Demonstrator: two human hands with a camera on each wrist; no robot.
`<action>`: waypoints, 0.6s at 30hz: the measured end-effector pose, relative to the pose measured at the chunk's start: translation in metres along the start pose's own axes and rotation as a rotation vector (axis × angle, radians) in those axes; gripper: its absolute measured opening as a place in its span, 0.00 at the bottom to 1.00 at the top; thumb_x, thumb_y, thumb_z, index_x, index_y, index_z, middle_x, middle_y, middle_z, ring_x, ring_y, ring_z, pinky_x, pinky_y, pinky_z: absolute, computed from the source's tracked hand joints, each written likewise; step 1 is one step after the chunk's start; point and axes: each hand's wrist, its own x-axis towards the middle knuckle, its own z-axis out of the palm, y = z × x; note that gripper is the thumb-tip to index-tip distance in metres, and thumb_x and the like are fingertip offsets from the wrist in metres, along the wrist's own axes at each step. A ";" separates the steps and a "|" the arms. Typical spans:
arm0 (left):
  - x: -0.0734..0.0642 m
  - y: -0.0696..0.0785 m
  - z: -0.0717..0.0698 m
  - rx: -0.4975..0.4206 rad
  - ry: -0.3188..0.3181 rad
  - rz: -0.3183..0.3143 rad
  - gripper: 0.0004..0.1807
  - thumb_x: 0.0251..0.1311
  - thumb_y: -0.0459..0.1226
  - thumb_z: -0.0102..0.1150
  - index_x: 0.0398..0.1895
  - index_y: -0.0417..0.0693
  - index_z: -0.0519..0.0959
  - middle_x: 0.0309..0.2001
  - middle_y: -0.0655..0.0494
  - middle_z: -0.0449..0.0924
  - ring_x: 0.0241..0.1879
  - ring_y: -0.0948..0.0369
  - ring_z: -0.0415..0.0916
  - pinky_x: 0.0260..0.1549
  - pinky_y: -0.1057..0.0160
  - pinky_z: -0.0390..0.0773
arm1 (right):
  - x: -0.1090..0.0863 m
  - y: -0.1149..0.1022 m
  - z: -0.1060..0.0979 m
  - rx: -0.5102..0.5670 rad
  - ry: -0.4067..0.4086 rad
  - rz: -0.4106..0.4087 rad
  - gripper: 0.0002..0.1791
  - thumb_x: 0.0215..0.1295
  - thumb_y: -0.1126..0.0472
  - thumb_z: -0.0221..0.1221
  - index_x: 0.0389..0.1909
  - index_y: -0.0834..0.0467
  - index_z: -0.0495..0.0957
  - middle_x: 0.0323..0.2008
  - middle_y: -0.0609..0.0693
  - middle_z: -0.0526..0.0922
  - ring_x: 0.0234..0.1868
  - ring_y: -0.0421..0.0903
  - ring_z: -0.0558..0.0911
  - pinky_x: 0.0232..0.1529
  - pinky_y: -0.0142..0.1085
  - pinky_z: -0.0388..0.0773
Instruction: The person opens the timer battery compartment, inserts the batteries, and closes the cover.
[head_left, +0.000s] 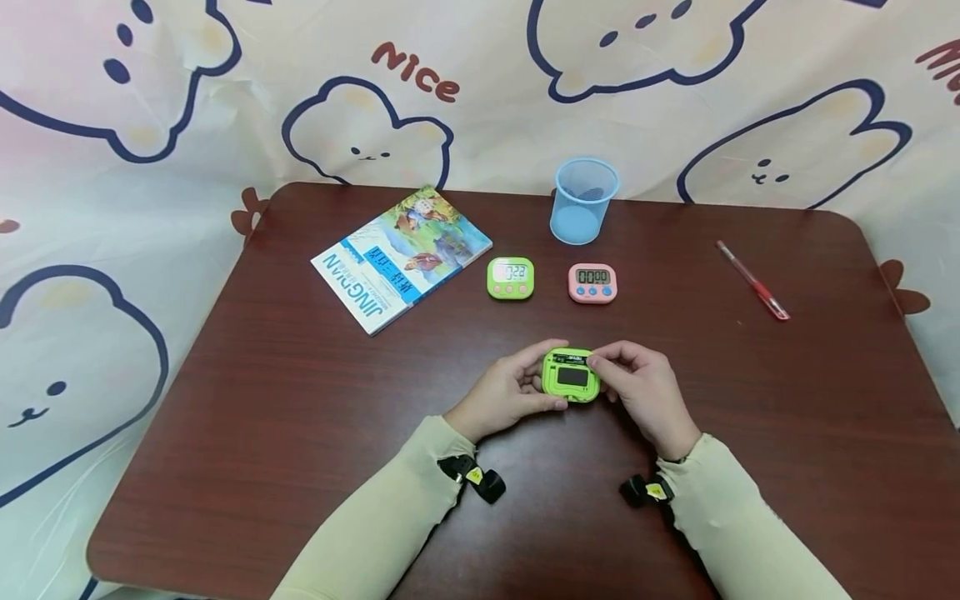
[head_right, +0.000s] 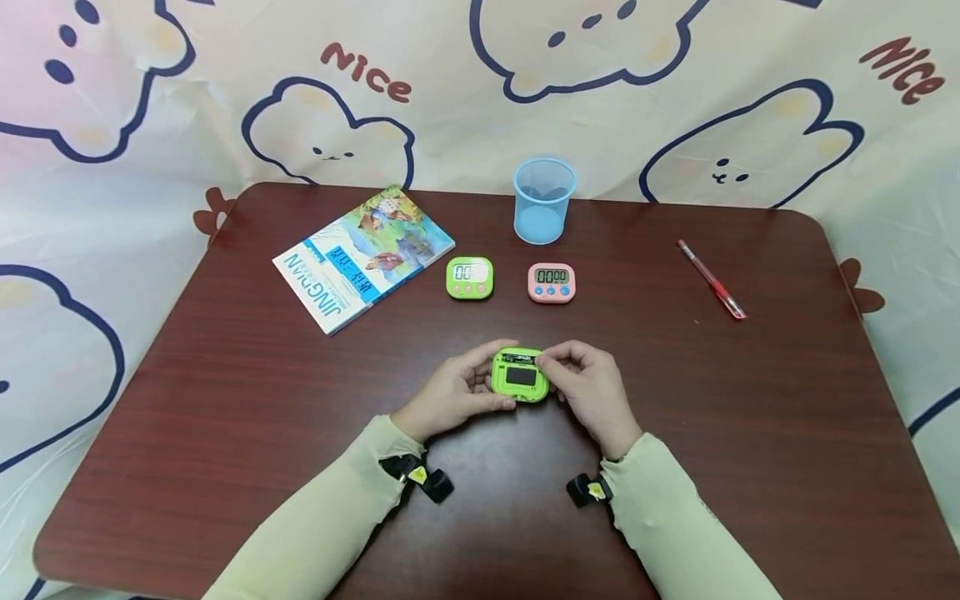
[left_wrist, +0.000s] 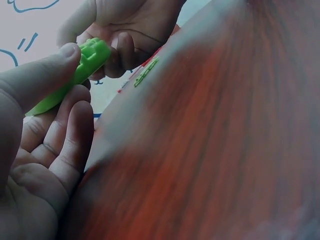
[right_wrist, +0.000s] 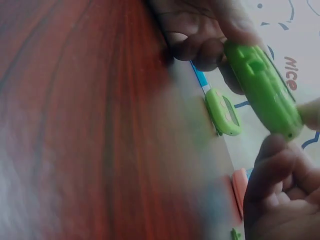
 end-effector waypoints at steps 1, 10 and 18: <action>0.000 0.000 0.000 -0.003 0.005 0.001 0.40 0.57 0.28 0.71 0.73 0.44 0.65 0.54 0.44 0.83 0.45 0.62 0.82 0.40 0.66 0.84 | 0.000 0.000 0.001 -0.006 0.008 0.000 0.11 0.69 0.59 0.64 0.40 0.64 0.84 0.27 0.47 0.82 0.21 0.43 0.74 0.22 0.35 0.77; 0.000 -0.001 0.000 -0.056 0.064 0.032 0.42 0.57 0.25 0.69 0.74 0.41 0.62 0.54 0.39 0.82 0.44 0.60 0.82 0.40 0.66 0.84 | -0.002 0.006 0.004 0.109 -0.093 -0.115 0.20 0.69 0.63 0.63 0.59 0.64 0.77 0.37 0.56 0.81 0.26 0.44 0.77 0.24 0.35 0.80; 0.001 -0.003 -0.003 -0.133 0.068 0.032 0.43 0.58 0.25 0.68 0.76 0.41 0.60 0.56 0.39 0.81 0.47 0.60 0.82 0.44 0.65 0.83 | 0.001 0.010 -0.001 0.047 -0.307 -0.219 0.45 0.57 0.74 0.70 0.75 0.58 0.61 0.55 0.61 0.77 0.38 0.46 0.83 0.37 0.31 0.82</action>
